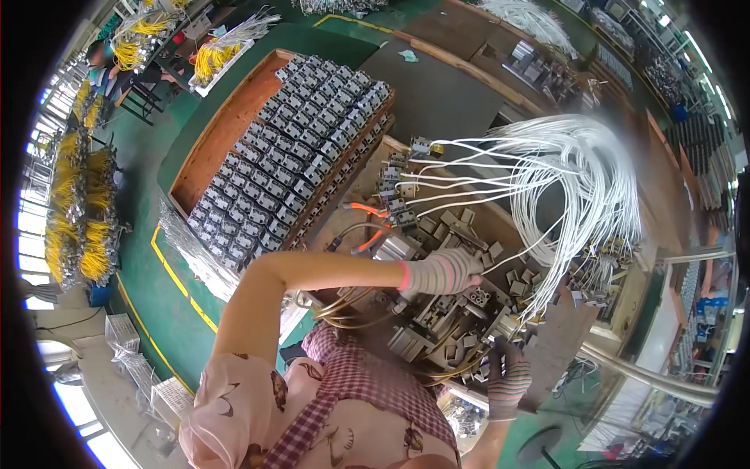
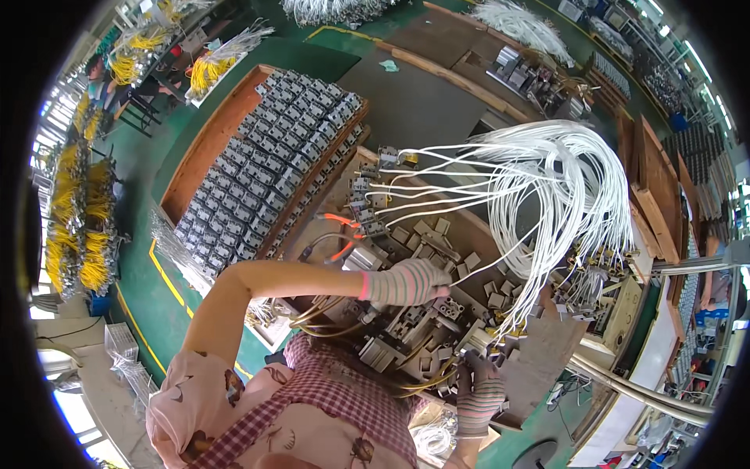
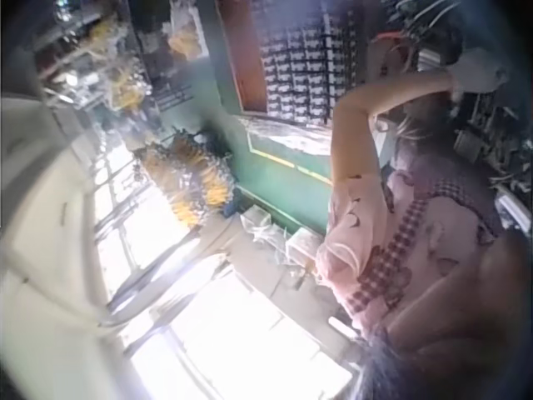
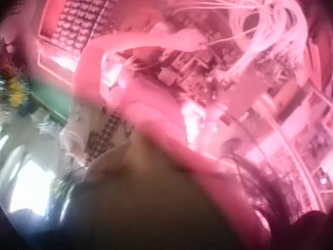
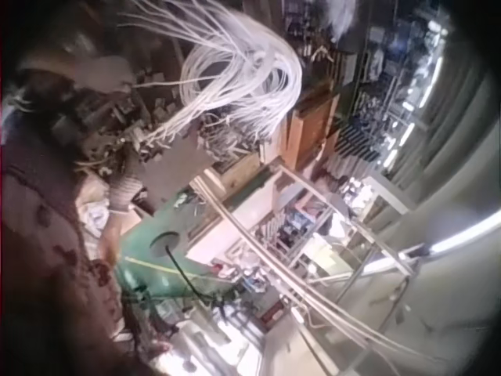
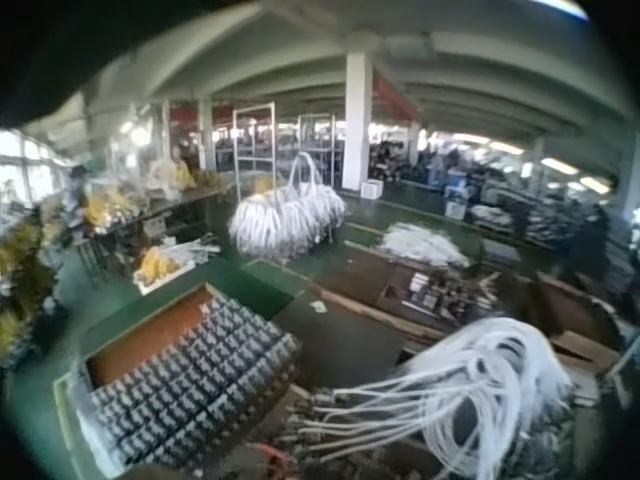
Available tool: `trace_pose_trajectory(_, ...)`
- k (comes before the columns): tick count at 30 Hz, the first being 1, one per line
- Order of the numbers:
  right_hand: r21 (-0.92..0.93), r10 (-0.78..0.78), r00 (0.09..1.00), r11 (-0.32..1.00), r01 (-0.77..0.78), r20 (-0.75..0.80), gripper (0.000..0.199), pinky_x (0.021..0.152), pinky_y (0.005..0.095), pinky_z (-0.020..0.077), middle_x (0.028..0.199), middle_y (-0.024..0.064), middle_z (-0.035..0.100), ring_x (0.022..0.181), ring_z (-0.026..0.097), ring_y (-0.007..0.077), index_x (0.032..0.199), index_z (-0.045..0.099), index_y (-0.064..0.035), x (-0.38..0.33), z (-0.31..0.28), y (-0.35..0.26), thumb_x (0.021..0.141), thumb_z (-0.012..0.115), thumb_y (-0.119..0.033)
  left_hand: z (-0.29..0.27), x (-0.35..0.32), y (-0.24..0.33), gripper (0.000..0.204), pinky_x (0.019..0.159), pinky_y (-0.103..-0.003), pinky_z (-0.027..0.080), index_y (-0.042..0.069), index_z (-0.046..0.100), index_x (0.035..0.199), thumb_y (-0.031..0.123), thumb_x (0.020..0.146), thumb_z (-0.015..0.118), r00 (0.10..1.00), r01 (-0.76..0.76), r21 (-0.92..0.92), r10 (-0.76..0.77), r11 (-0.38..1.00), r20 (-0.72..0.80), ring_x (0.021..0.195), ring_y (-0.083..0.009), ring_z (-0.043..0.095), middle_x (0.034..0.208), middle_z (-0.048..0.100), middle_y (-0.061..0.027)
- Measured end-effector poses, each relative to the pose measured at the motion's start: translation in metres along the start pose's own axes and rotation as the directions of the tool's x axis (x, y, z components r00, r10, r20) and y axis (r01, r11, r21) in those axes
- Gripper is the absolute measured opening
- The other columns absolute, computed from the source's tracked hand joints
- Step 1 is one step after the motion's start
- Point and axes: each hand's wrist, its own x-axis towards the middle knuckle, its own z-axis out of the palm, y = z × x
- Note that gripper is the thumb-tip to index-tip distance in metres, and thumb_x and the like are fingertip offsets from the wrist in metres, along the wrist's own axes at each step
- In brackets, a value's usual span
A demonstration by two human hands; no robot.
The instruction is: Assembling electrical components by inserting wire bundles into terminal blocks and using a table-mounted crimping machine.
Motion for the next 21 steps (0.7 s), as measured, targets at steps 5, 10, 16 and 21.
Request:
trace_pose_trajectory(5,-0.084,0.014,0.997,0.996,-0.02,-0.077,0.027,0.084,0.0402,0.0476,0.094,0.0091,0.069,0.088,0.064,0.0291,0.102,0.067,-0.0105,-0.002,0.009,0.007,0.076,0.074,-0.006,-0.036,-0.013,0.028,0.027,0.074,-0.046,0.049,0.006,0.063,0.091,0.032,0.092,0.056,0.994,-0.113,-0.046,0.114,0.993,0.005,0.079,-0.037,0.062,0.081,0.064,-0.0177)
trace_pose_trajectory(10,-0.163,-0.008,0.978,0.986,-0.027,-0.21,0.025,0.085,0.0413,0.0464,0.093,0.0077,0.067,0.094,0.06,0.0307,0.097,0.066,-0.0111,-0.004,0.012,0.006,0.073,0.073,-0.004,-0.197,-0.063,-0.025,0.034,0.082,-0.044,0.05,0.009,0.068,0.102,0.038,0.092,0.054,0.973,0.101,0.392,-0.008,0.915,-0.232,0.092,-0.0353,0.064,0.096,0.068,-0.0171)
trace_pose_trajectory(16,-0.243,-0.069,0.937,0.97,-0.018,-0.344,0.02,0.082,0.0414,0.0434,0.088,0.0067,0.066,0.088,0.057,0.0295,0.087,0.064,-0.0112,0.001,0.012,0.006,0.07,0.074,-0.006,-0.347,-0.147,-0.226,0.044,0.083,-0.03,0.05,0.006,0.06,0.124,0.024,0.085,0.07,0.376,0.354,-0.368,-0.491,0.86,-0.786,0.085,-0.0212,0.065,0.111,0.067,-0.0083)
trace_pose_trajectory(21,0.538,0.398,0.916,0.782,-0.315,-0.042,0.03,0.078,0.0308,0.049,0.088,0.0048,0.067,0.082,0.061,0.0149,0.095,0.062,-0.0062,-0.022,0.003,0.013,0.08,0.077,-0.026,-0.36,-0.167,-0.329,0.065,0.075,-0.029,0.049,0.008,0.061,0.123,0.04,0.072,0.085,0.322,0.422,-0.674,-0.795,0.606,-0.514,0.086,-0.016,0.06,0.107,0.066,-0.0049)
